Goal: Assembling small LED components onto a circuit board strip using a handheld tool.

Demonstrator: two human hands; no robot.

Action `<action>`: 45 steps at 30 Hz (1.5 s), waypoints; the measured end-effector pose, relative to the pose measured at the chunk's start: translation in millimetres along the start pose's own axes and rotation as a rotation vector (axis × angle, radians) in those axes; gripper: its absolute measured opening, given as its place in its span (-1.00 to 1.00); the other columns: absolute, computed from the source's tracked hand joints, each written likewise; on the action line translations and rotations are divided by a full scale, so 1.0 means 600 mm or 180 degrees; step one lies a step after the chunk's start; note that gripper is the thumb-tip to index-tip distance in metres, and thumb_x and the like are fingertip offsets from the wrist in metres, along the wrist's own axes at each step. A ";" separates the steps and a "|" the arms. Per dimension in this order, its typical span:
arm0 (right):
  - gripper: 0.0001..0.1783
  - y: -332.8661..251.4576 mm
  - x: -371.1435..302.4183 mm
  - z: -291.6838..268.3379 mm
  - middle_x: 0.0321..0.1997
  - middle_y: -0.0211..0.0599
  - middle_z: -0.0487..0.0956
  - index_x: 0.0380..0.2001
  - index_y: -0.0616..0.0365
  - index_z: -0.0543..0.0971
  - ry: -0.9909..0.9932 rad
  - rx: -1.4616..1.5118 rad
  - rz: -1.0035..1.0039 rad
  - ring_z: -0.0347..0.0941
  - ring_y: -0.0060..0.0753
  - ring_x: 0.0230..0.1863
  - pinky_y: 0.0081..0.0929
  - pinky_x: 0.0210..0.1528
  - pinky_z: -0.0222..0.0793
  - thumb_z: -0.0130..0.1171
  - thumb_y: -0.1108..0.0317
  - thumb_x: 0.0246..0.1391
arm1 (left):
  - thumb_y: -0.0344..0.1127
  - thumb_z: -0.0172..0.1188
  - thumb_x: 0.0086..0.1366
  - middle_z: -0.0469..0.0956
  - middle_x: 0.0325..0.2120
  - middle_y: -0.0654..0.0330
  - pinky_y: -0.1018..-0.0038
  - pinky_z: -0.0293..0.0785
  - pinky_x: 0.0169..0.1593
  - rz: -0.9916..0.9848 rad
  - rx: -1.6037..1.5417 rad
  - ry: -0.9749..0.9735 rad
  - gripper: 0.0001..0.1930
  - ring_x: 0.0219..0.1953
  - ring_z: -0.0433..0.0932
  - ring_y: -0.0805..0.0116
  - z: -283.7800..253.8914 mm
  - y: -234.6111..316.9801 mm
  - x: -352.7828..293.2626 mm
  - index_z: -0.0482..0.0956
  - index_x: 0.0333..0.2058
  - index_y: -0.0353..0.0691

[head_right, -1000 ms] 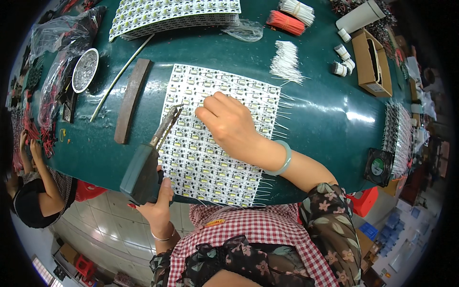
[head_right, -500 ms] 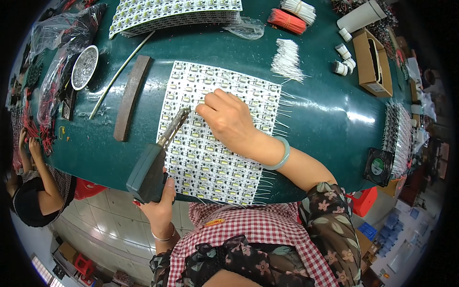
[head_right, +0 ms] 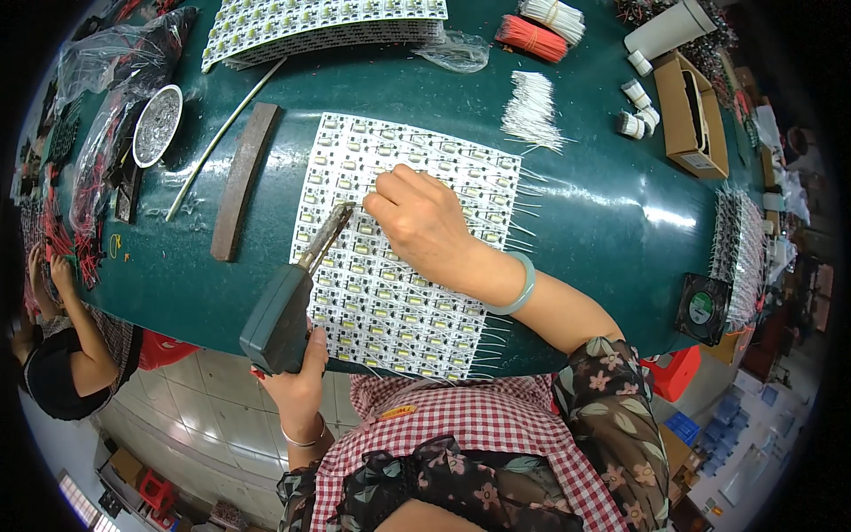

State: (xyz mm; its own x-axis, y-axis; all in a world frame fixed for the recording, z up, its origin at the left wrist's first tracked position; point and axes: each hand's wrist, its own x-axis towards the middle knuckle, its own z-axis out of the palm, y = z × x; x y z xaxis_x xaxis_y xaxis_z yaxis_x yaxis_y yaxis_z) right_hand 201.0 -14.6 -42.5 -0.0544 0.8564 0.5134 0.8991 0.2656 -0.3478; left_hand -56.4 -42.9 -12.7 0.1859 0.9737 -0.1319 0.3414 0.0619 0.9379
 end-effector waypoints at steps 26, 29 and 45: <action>-0.78 -0.037 -0.001 -0.063 -0.48 -0.28 0.37 -0.39 0.22 0.57 0.0145 0.0051 0.0075 0.39 -0.23 -0.44 -0.32 -0.45 0.31 0.34 0.62 -0.18 | -0.51 0.42 0.17 0.71 -0.29 0.09 0.44 0.56 -0.23 -0.0085 -0.0275 0.0149 -0.72 -0.35 0.65 0.34 -0.013 -0.011 -0.011 0.65 -0.14 -0.47; -0.76 -0.043 0.003 -0.042 -0.49 -0.29 0.37 -0.39 0.21 0.57 0.0149 0.0134 0.0038 0.39 -0.23 -0.46 -0.32 -0.47 0.29 0.40 0.63 -0.17 | -0.56 0.37 0.18 0.66 -0.33 0.11 0.51 0.46 -0.32 0.0025 -0.0214 0.0071 -0.70 -0.42 0.57 0.43 -0.012 -0.008 -0.010 0.63 -0.09 -0.47; -0.86 -0.034 -0.012 0.019 -0.50 -0.30 0.35 -0.57 0.16 0.43 0.0267 -0.0270 0.0110 0.40 -0.29 -0.42 -0.37 -0.46 0.36 0.21 0.52 -0.23 | -0.60 0.34 0.22 0.61 -0.35 0.18 0.58 0.37 -0.42 -0.0069 -0.0297 -0.0053 -0.70 -0.47 0.49 0.54 -0.015 -0.029 -0.017 0.61 -0.05 -0.44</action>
State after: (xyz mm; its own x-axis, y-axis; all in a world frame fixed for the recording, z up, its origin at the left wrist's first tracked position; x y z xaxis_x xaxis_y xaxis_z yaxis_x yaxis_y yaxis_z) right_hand 178.3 -21.2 -48.3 0.0108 0.8234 0.5673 0.9335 0.1950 -0.3008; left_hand -72.3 -51.7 -24.8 0.1950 0.9681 -0.1571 0.2583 0.1038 0.9605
